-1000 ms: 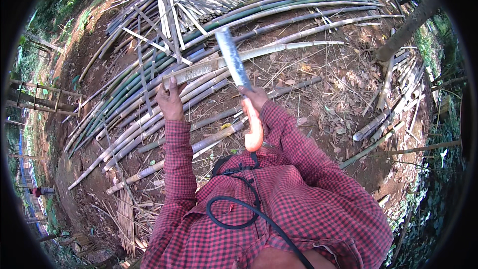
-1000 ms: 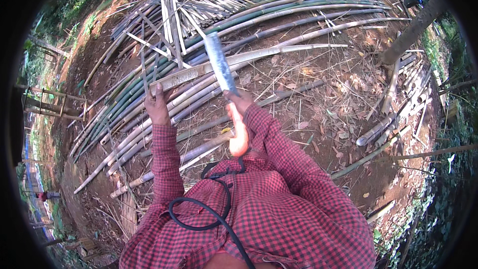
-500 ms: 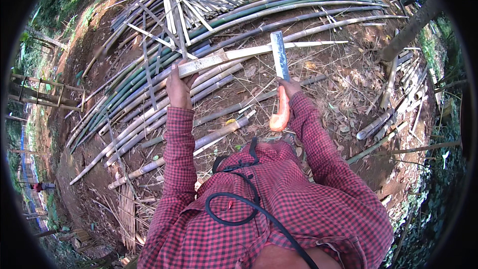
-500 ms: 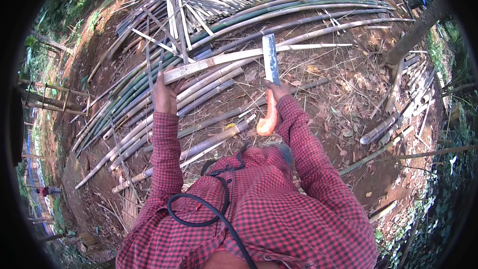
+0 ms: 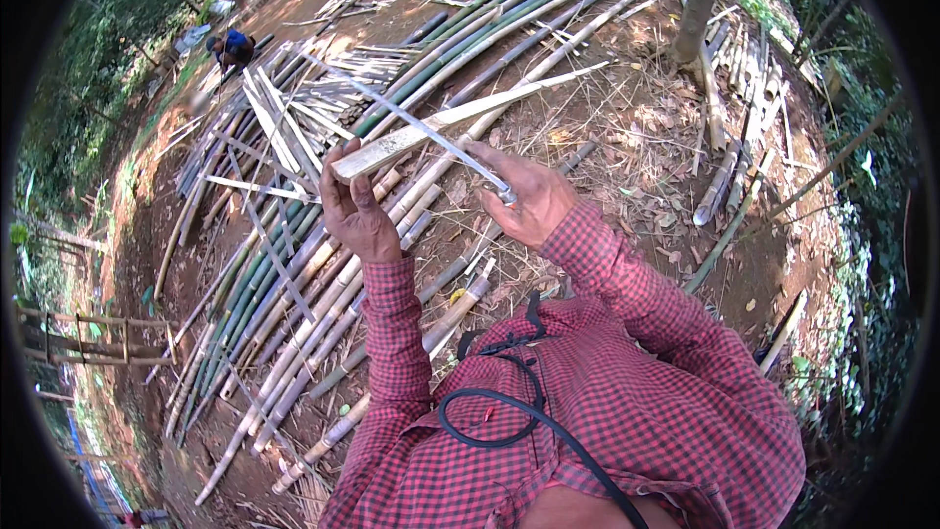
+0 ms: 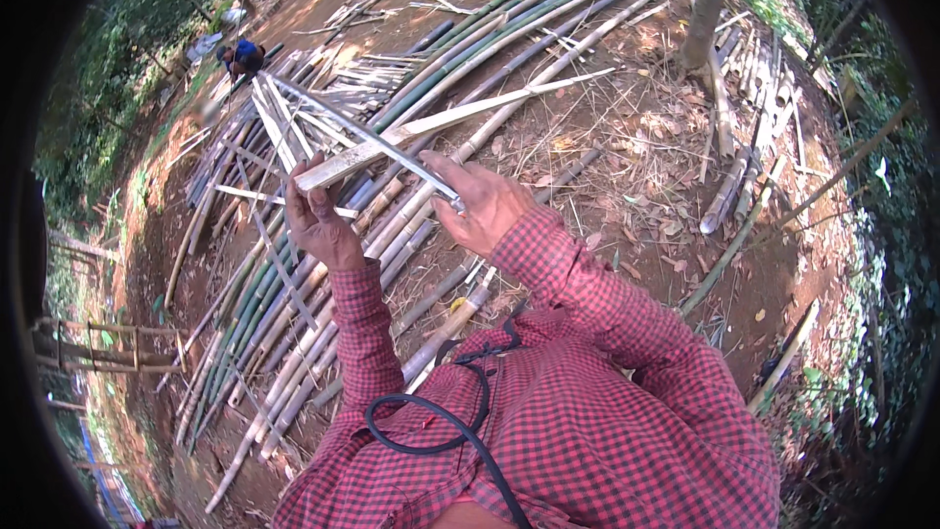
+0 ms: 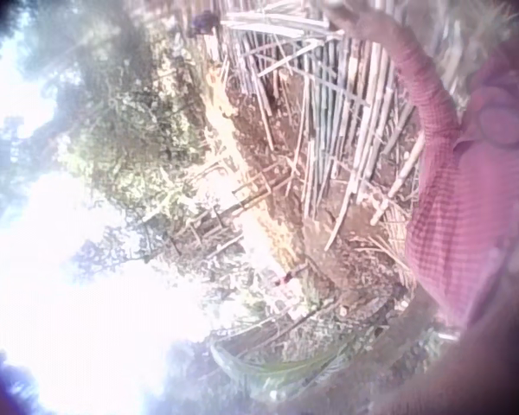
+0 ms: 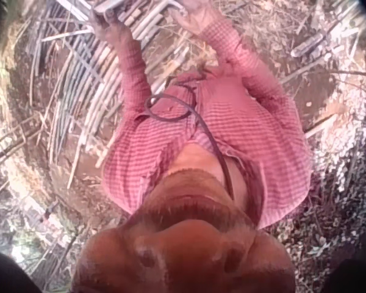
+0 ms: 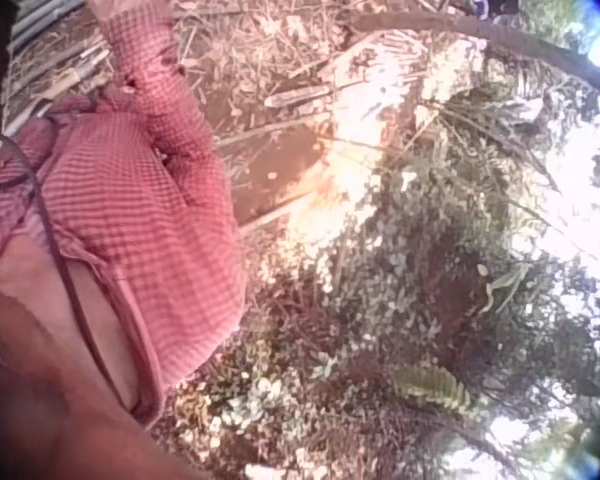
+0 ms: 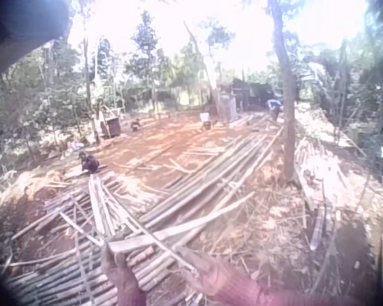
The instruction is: The person uses a machete to split long bamboo poles into thin strips. They repeatedly strike the bamboo with the blade to drive it through the material, then pull the resulting strips apart by hand. The processed bamboo strips are dropped onto a pile on the ground.
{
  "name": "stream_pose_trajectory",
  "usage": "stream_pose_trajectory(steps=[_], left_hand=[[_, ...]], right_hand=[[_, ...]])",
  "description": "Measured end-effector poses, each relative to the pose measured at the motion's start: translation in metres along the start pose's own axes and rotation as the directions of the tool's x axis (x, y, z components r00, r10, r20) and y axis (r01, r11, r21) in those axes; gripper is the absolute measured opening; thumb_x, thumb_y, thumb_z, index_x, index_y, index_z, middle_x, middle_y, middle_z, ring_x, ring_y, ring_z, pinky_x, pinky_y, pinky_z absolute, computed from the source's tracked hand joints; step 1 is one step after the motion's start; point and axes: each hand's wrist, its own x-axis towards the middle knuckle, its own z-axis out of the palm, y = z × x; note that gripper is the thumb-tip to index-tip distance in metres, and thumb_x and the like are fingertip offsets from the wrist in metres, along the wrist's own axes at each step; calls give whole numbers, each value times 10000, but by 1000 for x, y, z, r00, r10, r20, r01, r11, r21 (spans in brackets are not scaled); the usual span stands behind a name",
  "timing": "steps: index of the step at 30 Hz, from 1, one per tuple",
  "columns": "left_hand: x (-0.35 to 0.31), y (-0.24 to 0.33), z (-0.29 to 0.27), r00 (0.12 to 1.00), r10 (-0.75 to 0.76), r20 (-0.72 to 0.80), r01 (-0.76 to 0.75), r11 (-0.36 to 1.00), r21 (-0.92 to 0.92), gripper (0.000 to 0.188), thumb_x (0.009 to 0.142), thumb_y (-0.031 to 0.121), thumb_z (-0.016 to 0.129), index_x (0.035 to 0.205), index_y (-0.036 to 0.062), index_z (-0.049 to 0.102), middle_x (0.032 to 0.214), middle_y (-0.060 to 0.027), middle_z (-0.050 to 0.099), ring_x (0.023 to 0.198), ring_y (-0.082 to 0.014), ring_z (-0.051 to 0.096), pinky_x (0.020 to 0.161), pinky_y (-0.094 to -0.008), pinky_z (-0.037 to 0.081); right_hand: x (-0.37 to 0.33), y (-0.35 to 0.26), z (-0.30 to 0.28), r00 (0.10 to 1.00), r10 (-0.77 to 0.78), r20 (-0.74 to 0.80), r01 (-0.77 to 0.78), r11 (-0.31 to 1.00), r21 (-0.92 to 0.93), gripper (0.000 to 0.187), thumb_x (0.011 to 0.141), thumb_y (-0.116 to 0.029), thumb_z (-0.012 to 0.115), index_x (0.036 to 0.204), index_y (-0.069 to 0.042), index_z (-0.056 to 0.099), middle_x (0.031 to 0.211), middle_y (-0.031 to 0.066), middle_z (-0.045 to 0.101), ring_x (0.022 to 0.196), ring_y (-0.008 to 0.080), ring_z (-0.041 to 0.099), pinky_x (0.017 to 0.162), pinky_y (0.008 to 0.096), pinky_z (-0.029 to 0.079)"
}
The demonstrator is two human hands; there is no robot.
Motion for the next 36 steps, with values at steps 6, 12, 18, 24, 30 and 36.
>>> stream_pose_trajectory(steps=[6,12,18,24,30,36], left_hand=[[-3,20,31,998,55,31,-57,997,53,482,833,370,514,1049,-59,463,966,-142,550,878,-191,555,777,-294,497],[-5,31,41,989,146,36,-150,979,142,476,835,382,505,1054,-39,477,958,-133,566,862,-177,552,703,-255,475],[-2,29,55,986,165,27,-167,976,141,427,840,356,517,1001,-39,522,876,-99,589,756,-160,551,675,-262,454],[3,28,87,977,206,52,-212,962,171,429,846,354,505,1009,-43,505,858,-93,588,717,-141,535,620,-247,435],[9,31,106,983,160,89,-180,931,317,439,839,377,508,975,-41,515,870,-108,587,767,-164,556,680,-265,455],[16,38,123,989,144,41,-149,962,228,465,838,413,493,987,-28,517,824,-110,585,666,-137,518,605,-247,431]], right_hand=[[-6,11,-8,990,133,39,-110,927,-359,233,770,-222,537,925,-50,514,747,91,565,652,222,586,607,366,499],[-13,5,-11,989,147,32,-131,946,-296,229,783,-230,510,923,-50,528,765,95,569,686,205,587,622,357,501],[-14,13,-23,966,248,77,-197,892,-406,214,805,-220,488,928,-50,527,735,78,562,630,177,563,610,332,509],[-18,35,-39,943,329,44,-273,845,-460,228,823,-236,479,942,-47,524,715,65,557,601,158,559,559,312,509],[-12,46,-58,891,448,67,-384,826,-413,263,837,-253,461,987,-44,520,814,100,568,716,193,567,686,331,490],[-2,64,-67,903,429,19,-405,866,-294,272,813,-259,484,987,-57,535,783,92,589,682,200,595,624,362,512]])
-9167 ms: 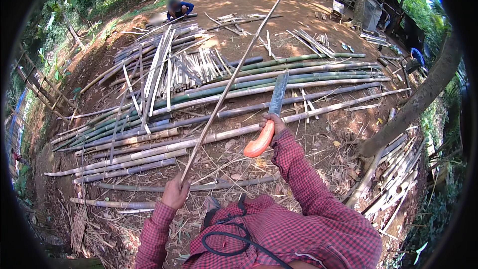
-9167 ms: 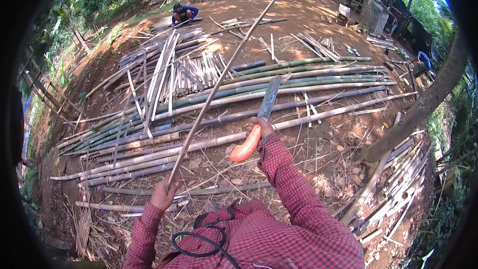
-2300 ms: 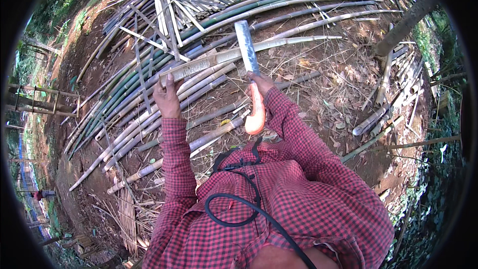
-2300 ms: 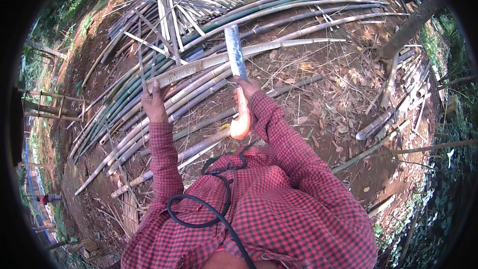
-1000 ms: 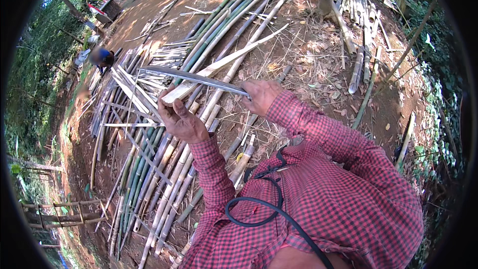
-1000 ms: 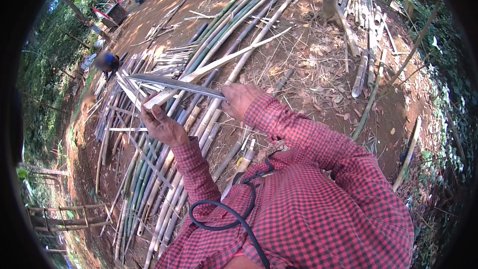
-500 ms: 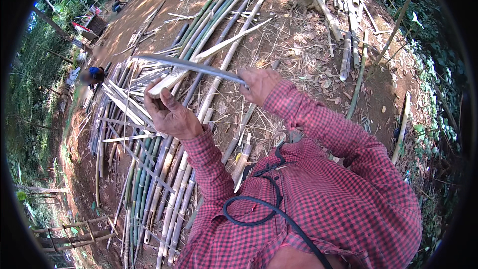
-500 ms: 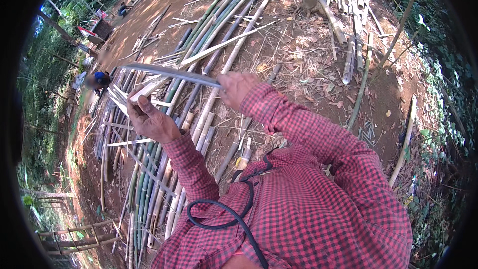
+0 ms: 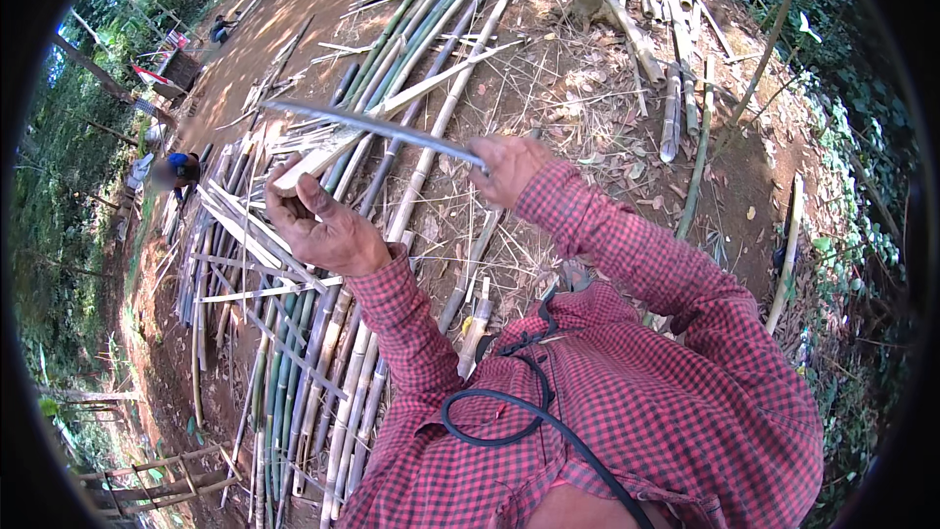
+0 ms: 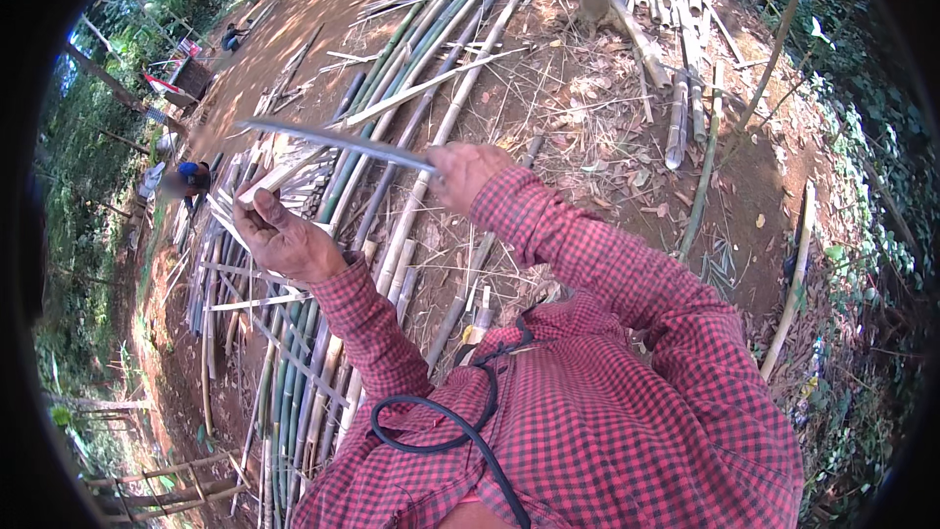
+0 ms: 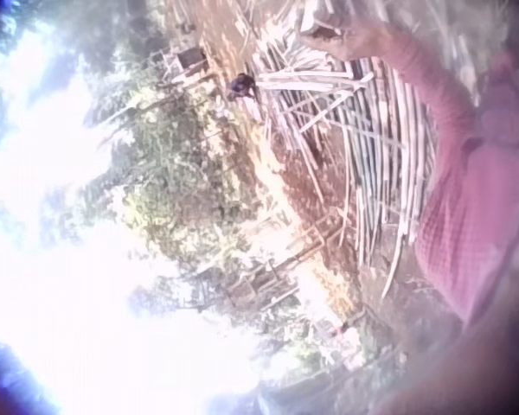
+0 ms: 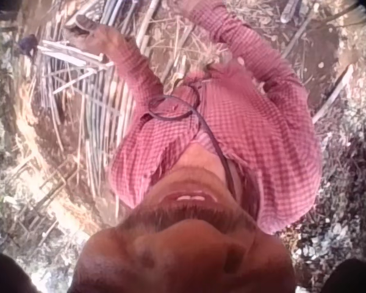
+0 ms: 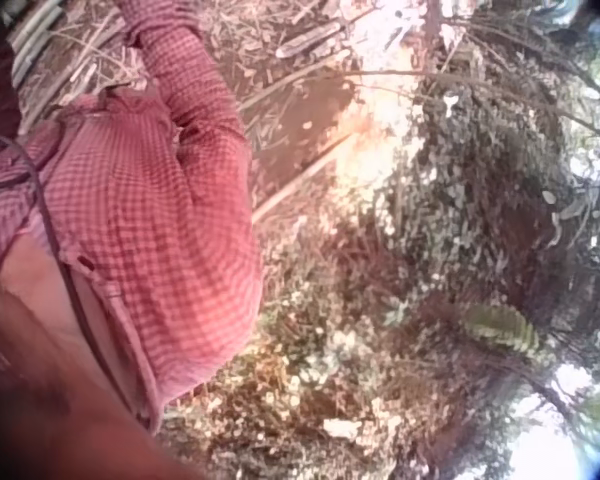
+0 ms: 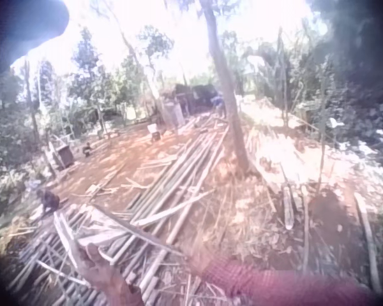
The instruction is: The person uses a machete to split long bamboo poles into thin strips. They repeatedly strike the bamboo with the blade to drive it through the material, then pull the resulting strips apart by hand. The processed bamboo strips are dropped onto a pile on the ground.
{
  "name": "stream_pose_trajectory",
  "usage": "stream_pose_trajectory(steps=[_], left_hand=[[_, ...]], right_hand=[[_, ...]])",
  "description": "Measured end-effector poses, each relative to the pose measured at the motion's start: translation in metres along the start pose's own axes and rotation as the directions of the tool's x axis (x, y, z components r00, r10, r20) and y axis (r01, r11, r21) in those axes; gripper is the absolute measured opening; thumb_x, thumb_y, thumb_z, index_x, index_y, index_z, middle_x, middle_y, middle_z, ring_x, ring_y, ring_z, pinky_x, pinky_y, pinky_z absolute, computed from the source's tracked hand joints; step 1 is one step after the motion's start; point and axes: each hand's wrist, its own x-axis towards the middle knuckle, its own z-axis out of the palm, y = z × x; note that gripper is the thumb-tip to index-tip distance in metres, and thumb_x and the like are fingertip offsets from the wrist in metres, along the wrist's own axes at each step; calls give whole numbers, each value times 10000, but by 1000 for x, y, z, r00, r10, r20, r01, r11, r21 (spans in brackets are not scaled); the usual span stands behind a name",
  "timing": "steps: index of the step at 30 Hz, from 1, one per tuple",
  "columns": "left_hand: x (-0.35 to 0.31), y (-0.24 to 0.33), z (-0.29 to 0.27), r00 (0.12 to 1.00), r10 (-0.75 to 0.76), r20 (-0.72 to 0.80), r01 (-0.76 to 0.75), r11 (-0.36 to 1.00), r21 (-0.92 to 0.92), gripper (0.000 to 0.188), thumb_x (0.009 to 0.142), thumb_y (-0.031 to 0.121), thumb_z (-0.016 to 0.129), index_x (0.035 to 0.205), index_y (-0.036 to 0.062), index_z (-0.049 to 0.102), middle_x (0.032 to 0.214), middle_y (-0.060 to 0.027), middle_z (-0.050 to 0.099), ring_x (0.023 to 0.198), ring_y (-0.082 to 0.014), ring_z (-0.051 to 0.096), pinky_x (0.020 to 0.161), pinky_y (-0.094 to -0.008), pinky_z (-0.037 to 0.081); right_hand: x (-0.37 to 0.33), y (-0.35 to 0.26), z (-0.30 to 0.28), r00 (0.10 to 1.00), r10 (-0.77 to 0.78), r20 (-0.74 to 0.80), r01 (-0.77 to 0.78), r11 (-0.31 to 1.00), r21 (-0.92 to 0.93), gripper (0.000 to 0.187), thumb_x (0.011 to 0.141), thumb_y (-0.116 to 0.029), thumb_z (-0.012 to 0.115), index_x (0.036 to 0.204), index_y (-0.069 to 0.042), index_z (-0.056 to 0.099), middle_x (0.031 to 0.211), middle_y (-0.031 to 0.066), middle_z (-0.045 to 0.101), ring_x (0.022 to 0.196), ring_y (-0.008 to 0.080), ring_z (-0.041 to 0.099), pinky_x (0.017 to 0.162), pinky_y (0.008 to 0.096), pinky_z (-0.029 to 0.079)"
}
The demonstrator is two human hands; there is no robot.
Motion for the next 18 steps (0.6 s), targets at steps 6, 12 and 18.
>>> stream_pose_trajectory(steps=[6,12,18], left_hand=[[2,-6,6,1000,20,17,-19,997,-79,432,859,340,501,1005,-65,476,883,-121,580,795,-145,535,736,-237,423],[14,-4,30,996,88,-20,-89,992,-90,423,867,367,466,950,-47,490,871,-125,575,817,-167,554,747,-282,457],[30,-7,35,998,65,-13,-66,995,-74,425,859,360,474,1003,-39,498,899,-128,581,846,-184,557,782,-292,465]], right_hand=[[0,2,-14,999,-25,37,27,998,-64,286,803,-266,498,998,-61,539,784,95,591,713,195,598,673,368,499],[14,62,0,987,125,97,-109,982,-153,291,808,-272,488,1011,-71,545,774,88,593,677,204,592,655,350,492],[47,102,10,960,249,131,-241,968,-76,259,800,-227,511,990,-56,552,760,82,590,653,206,585,626,344,499]])
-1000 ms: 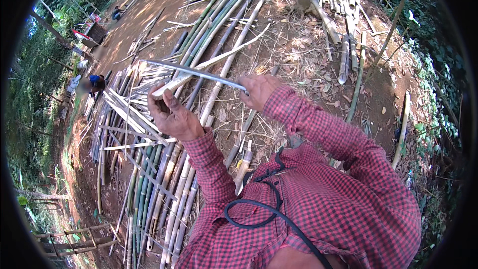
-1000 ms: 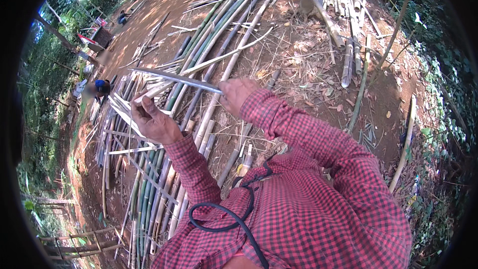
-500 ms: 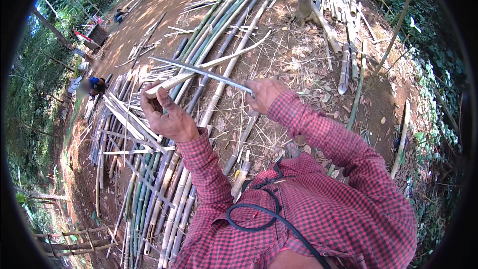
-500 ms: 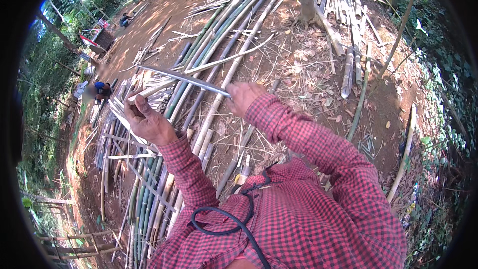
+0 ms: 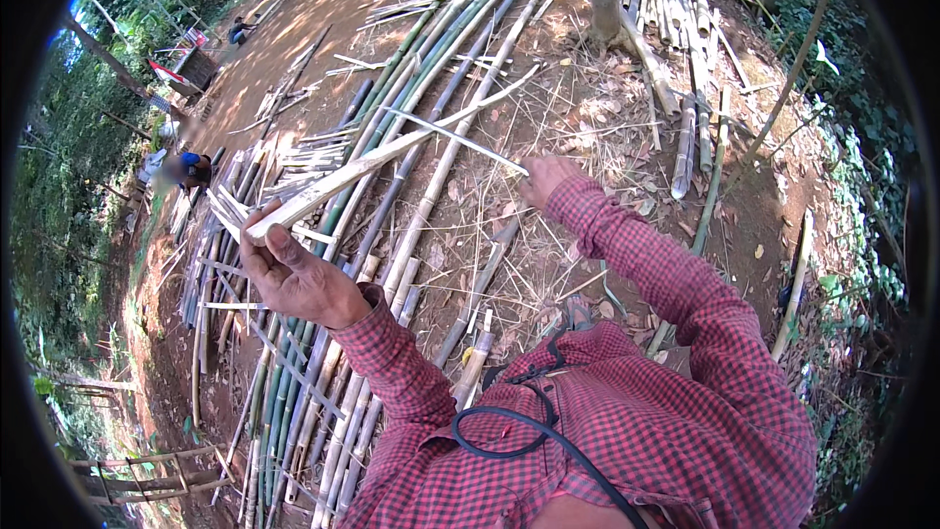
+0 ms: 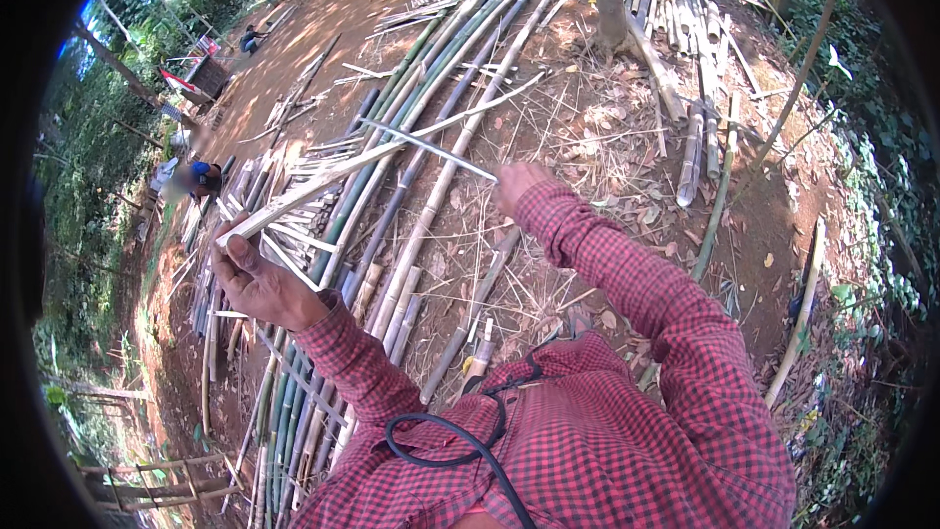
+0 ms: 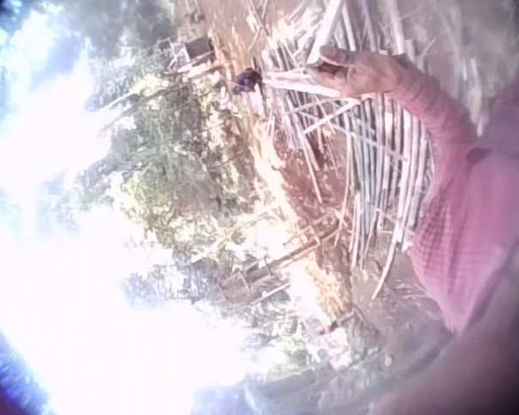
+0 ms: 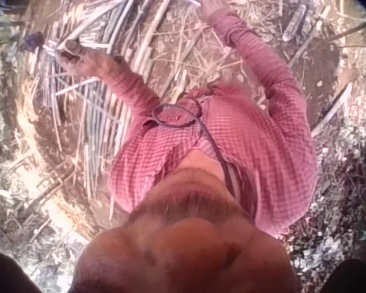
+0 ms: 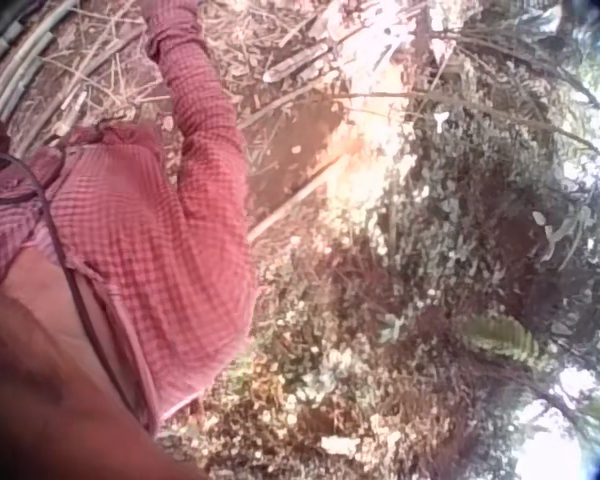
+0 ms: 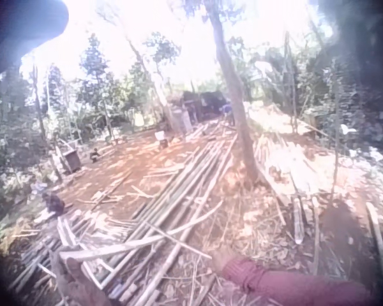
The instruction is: The person uses a machete to split long bamboo poles into thin strips. They repeatedly strike the bamboo with the blade to drive it through the material, then pull the resulting strips apart by hand. The processed bamboo strips are dropped onto a pile on the ground.
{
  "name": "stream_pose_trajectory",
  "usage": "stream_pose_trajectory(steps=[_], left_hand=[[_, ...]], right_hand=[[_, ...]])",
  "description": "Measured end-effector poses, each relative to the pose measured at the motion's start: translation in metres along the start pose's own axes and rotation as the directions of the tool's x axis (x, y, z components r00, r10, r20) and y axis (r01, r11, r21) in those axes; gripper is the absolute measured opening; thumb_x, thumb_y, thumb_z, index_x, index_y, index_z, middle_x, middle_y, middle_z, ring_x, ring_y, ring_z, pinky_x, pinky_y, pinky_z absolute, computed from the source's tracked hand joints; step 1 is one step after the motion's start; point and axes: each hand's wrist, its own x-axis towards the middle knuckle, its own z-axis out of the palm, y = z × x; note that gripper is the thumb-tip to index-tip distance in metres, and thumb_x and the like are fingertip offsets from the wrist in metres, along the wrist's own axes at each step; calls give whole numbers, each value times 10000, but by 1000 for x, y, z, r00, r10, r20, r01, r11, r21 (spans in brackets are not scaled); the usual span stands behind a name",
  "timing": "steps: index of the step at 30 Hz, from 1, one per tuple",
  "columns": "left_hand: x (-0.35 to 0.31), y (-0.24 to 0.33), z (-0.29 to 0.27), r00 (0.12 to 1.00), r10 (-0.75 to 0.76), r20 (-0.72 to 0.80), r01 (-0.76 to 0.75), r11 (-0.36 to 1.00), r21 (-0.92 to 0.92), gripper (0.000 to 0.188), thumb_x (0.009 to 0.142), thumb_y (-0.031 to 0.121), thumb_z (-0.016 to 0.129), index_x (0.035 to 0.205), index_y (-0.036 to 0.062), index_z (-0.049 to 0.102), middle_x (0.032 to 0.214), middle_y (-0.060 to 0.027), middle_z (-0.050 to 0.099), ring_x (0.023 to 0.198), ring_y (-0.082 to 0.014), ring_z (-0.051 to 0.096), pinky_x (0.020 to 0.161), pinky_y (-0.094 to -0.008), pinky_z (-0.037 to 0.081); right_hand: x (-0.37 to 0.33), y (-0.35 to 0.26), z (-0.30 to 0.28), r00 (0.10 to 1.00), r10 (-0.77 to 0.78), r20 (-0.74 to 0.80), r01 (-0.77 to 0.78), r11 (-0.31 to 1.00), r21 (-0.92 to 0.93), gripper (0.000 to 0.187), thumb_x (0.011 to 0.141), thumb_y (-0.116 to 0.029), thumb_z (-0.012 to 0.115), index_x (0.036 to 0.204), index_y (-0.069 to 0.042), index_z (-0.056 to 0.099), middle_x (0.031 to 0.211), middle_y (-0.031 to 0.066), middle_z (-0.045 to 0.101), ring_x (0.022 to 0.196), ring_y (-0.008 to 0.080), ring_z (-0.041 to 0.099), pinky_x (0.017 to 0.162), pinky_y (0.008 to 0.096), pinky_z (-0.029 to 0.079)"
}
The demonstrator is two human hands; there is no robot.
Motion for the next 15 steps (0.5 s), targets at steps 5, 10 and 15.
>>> stream_pose_trajectory(steps=[5,10,15], left_hand=[[-16,-11,-10,998,8,-67,2,990,143,512,847,443,448,990,-47,488,894,-156,568,840,-210,552,785,-333,469],[-7,-9,-1,992,-20,-128,37,990,135,527,834,469,461,983,-35,489,888,-154,570,854,-224,564,779,-343,479],[-24,-3,-11,976,-79,-205,108,985,136,480,817,429,521,971,-25,523,900,-143,582,860,-234,579,775,-348,492]], right_hand=[[15,22,-2,979,-206,1,204,971,-124,280,799,-231,519,1006,-43,535,785,85,587,656,202,582,625,338,506],[71,56,20,968,-245,51,249,964,-96,280,814,-222,503,1037,-53,527,839,98,584,669,216,583,657,356,513],[115,111,30,931,60,361,22,975,-220,304,823,-224,497,1048,-21,505,869,126,570,706,217,576,657,336,514]])
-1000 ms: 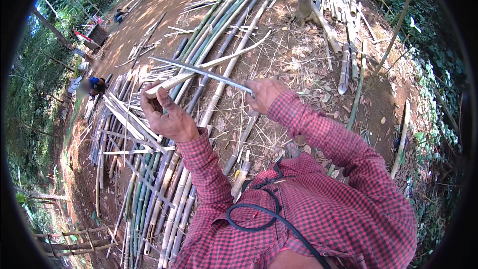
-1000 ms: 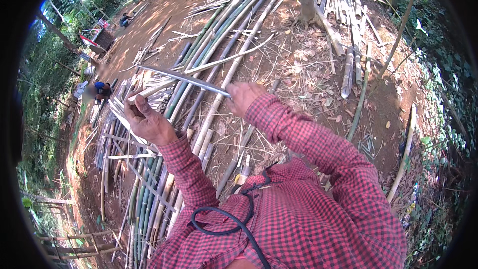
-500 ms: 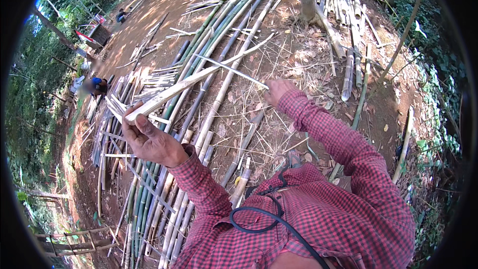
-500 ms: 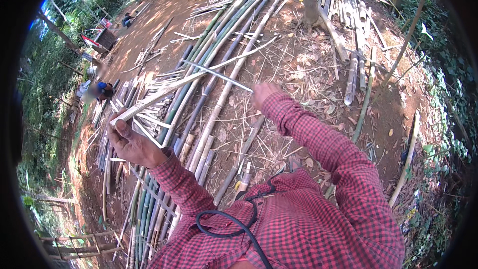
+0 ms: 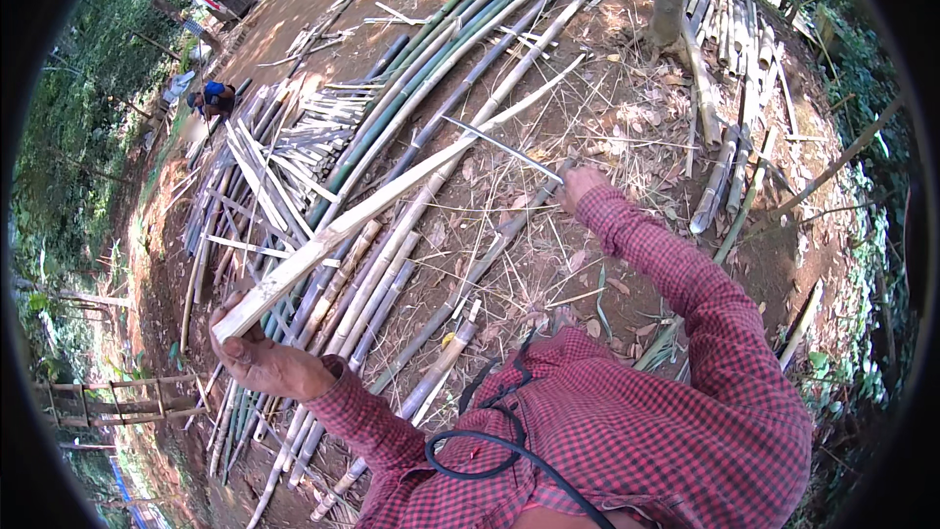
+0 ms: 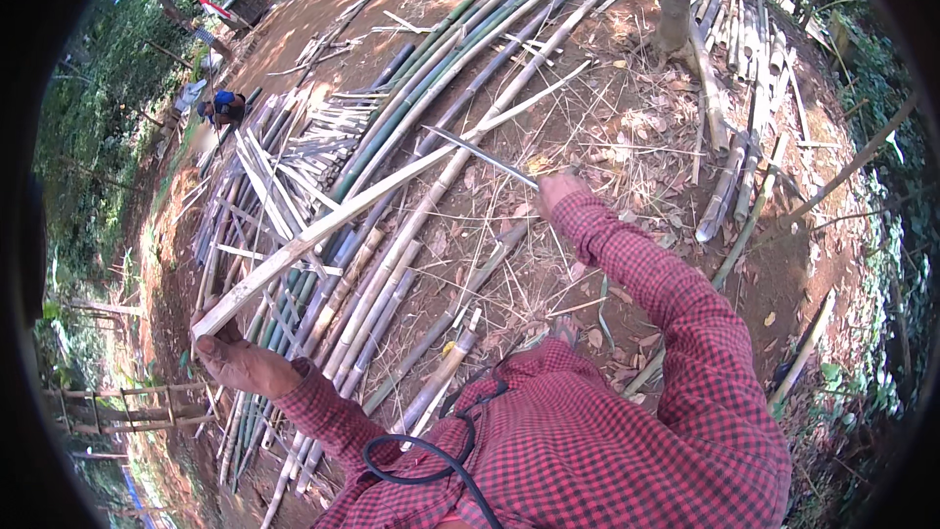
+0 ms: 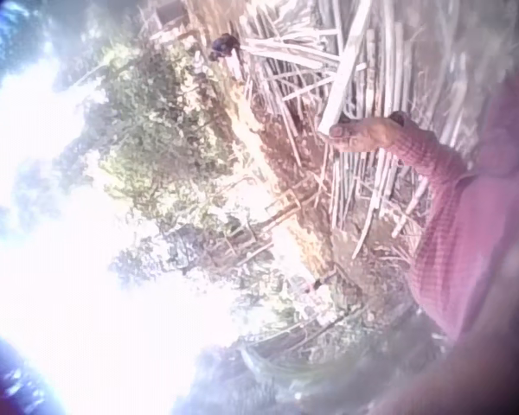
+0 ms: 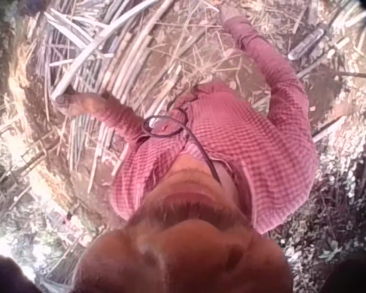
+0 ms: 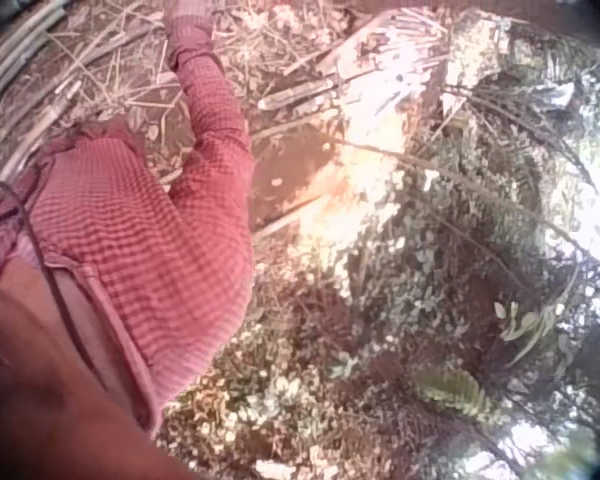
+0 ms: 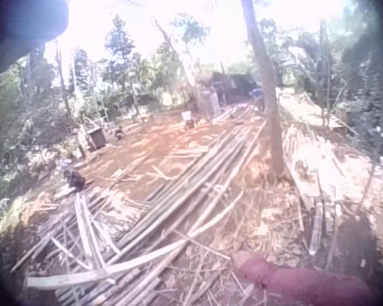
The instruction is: The person uses a machete to split long bamboo poles into thin strips. They repeatedly strike the bamboo with the blade to drive it through the material, then pull the resulting strips apart by hand. The processed bamboo strips are dropped onto a pile on the ground.
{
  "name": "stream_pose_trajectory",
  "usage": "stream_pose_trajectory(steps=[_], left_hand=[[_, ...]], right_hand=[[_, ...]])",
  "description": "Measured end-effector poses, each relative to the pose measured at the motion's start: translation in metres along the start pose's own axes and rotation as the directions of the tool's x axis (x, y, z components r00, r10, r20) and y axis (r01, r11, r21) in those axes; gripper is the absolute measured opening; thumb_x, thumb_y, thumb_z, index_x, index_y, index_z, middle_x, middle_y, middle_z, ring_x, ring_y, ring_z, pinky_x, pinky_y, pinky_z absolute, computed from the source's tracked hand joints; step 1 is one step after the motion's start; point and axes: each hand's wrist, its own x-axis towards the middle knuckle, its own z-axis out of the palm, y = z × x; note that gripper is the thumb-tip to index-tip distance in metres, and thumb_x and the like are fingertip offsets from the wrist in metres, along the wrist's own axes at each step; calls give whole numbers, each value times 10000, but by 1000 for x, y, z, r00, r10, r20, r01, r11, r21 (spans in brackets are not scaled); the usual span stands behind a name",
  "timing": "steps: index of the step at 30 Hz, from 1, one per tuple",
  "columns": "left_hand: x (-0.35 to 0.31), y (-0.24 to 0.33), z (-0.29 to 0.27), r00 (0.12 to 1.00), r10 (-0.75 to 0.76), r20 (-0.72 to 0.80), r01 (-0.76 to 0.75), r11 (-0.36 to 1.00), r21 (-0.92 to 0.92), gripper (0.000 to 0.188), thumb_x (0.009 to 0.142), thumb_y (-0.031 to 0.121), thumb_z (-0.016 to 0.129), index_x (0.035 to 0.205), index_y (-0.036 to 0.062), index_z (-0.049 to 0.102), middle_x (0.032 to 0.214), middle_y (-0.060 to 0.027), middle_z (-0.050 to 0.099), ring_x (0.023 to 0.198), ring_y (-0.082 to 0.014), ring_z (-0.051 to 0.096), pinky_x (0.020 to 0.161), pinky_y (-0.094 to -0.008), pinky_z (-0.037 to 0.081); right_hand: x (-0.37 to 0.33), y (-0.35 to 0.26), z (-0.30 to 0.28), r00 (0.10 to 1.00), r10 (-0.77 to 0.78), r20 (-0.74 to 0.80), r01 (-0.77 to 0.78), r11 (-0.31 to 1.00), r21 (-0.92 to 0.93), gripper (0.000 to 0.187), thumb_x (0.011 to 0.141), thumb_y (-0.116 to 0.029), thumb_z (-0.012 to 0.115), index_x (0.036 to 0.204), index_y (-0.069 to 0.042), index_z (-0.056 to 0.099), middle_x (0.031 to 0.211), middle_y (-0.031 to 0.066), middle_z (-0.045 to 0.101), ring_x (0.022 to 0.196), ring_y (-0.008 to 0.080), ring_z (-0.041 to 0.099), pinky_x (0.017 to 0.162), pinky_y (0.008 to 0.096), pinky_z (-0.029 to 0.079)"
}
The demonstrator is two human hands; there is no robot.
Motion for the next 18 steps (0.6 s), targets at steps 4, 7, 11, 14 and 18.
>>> stream_pose_trajectory(steps=[4,7,11,14,18], left_hand=[[9,-6,-16,991,-108,-80,92,980,-176,348,766,241,589,967,-40,550,943,-159,593,882,-225,581,802,-332,488],[17,0,-1,991,-100,-84,85,982,-170,360,775,262,586,973,-36,544,948,-158,591,886,-223,577,810,-336,483],[4,5,4,997,-41,-69,45,997,57,420,820,350,535,1001,-29,514,938,-164,583,903,-235,570,827,-342,476],[-1,-5,-18,987,-149,-56,153,986,61,435,865,342,463,1067,-43,464,1012,-191,552,960,-255,551,848,-363,465],[6,-16,-41,919,-394,12,393,919,37,477,899,333,363,1203,-35,354,1171,-224,464,1073,-265,481,917,-360,413]], right_hand=[[-6,-14,-21,892,-405,-203,402,914,-57,316,854,-260,461,1066,-30,507,780,117,554,726,205,572,707,354,503],[54,31,-12,962,-224,-155,232,972,34,302,845,-232,478,1067,-30,505,805,122,565,713,207,576,652,323,517],[116,118,10,992,107,-65,-106,994,22,350,827,-223,501,1135,-57,496,912,161,600,787,260,599,702,361,512],[70,101,15,983,6,-186,3,999,48,389,793,-245,541,1130,-56,501,883,174,611,786,284,604,724,396,495],[54,87,53,976,-48,-212,149,857,493,316,785,-180,515,1053,-14,532,749,152,615,717,261,607,669,355,493]])
